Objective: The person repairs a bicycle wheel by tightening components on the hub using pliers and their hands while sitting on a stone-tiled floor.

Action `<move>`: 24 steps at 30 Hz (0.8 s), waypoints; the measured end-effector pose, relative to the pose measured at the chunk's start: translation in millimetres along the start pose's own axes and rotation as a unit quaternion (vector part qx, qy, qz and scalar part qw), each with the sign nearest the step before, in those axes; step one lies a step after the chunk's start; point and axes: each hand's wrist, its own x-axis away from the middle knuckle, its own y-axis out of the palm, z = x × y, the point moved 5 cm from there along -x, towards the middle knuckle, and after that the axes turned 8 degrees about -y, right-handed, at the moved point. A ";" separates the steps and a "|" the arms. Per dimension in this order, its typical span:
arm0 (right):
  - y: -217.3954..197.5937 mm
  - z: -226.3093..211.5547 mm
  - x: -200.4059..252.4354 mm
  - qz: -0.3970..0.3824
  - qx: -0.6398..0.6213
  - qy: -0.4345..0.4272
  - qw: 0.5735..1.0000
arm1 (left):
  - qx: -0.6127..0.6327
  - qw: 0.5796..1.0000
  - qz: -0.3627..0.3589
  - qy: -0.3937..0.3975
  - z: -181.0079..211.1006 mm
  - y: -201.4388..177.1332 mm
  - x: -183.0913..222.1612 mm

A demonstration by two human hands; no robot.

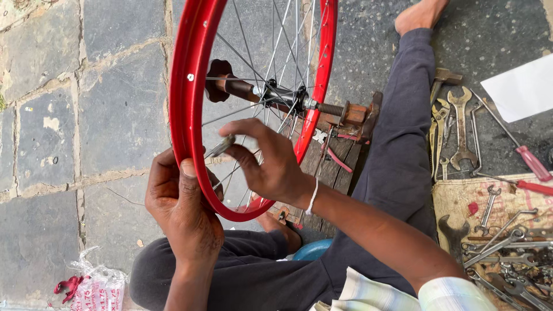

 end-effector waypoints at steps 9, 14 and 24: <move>0.9 -15.9 1.6 -0.065 0.093 -0.011 0.994 | -0.024 0.996 0.000 0.083 3.8 -3.9 4.6; -6.9 -24.4 10.8 0.008 0.045 0.048 0.998 | -0.021 0.997 0.001 0.069 0.3 -8.2 7.9; -25.1 -46.3 -24.5 0.015 0.278 0.012 0.960 | -0.009 1.000 -0.001 0.005 2.7 -5.4 1.4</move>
